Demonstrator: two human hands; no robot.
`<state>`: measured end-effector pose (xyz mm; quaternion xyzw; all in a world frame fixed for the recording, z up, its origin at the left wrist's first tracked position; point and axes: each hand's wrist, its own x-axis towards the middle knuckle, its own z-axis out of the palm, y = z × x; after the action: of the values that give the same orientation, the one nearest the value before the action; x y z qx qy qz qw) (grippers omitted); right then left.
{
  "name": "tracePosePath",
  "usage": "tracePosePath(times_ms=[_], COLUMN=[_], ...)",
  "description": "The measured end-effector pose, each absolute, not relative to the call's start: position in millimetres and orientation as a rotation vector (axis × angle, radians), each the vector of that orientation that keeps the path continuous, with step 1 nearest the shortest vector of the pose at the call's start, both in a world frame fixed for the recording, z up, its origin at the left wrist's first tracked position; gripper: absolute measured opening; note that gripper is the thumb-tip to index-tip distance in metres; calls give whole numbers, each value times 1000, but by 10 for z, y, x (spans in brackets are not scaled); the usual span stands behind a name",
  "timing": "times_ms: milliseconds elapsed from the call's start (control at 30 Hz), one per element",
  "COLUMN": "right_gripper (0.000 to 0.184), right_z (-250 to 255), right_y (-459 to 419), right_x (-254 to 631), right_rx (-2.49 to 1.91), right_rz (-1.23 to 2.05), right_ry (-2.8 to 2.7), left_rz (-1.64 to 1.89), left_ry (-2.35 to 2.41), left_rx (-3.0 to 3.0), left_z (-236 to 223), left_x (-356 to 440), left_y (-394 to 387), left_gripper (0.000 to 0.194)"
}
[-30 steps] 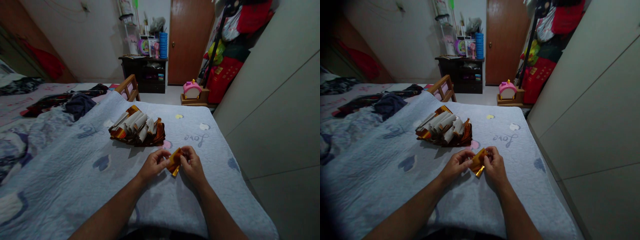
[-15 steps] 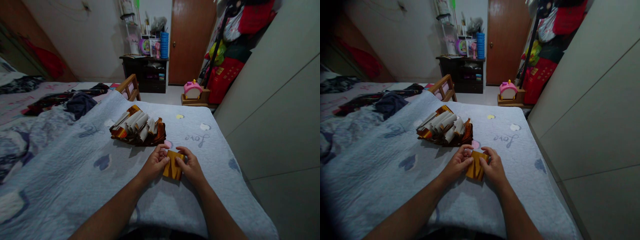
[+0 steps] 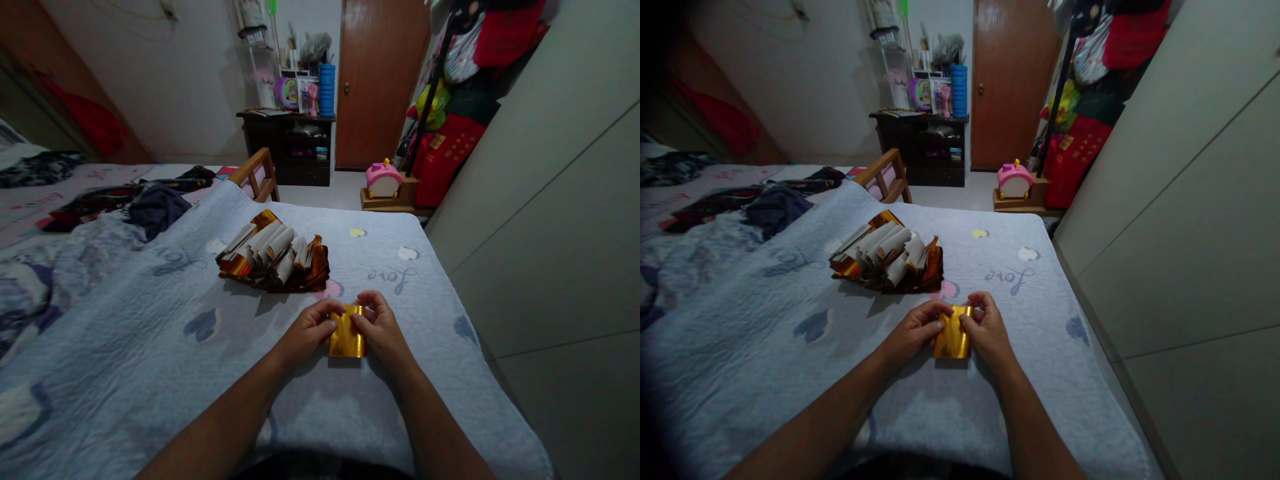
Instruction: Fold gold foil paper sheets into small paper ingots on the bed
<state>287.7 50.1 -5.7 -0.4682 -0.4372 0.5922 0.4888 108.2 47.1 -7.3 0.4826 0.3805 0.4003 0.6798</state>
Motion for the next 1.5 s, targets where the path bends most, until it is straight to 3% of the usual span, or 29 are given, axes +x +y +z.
tracePosePath(times_ms=[67,267,533,700,900,1167,1400,1500], right_gripper=[43,40,7,11,16,17,8,21], right_z=[-67,-232,-213,-143,-173,-150,148,166], right_y=[502,565,569,574,597,585,429,315], right_x=[2891,2965,2998,2953,2875,2989,3119,3161], right_rx=[-1133,-1228,-1379,-1383,-1377,-1349,-1378,-1391], right_rz=[1456,1300,1018,896,728,641,664,654], right_ry=[-1033,-1044,-1418,-1600,-1767,-1747,-1958,-2162], left_rz=[895,878,946,988,741,725,694,739], left_ry=[925,958,1058,1116,951,985,1052,1048], left_rx=[1135,1313,2081,2375,2516,2423,2426,2398], left_z=[-72,-181,-210,-196,-208,-236,-238,-230], left_x=[1070,1021,1026,1035,1088,1119,1144,1170], left_y=[479,515,510,511,525,480,463,439], left_gripper=[23,43,30,19,14,22,23,23])
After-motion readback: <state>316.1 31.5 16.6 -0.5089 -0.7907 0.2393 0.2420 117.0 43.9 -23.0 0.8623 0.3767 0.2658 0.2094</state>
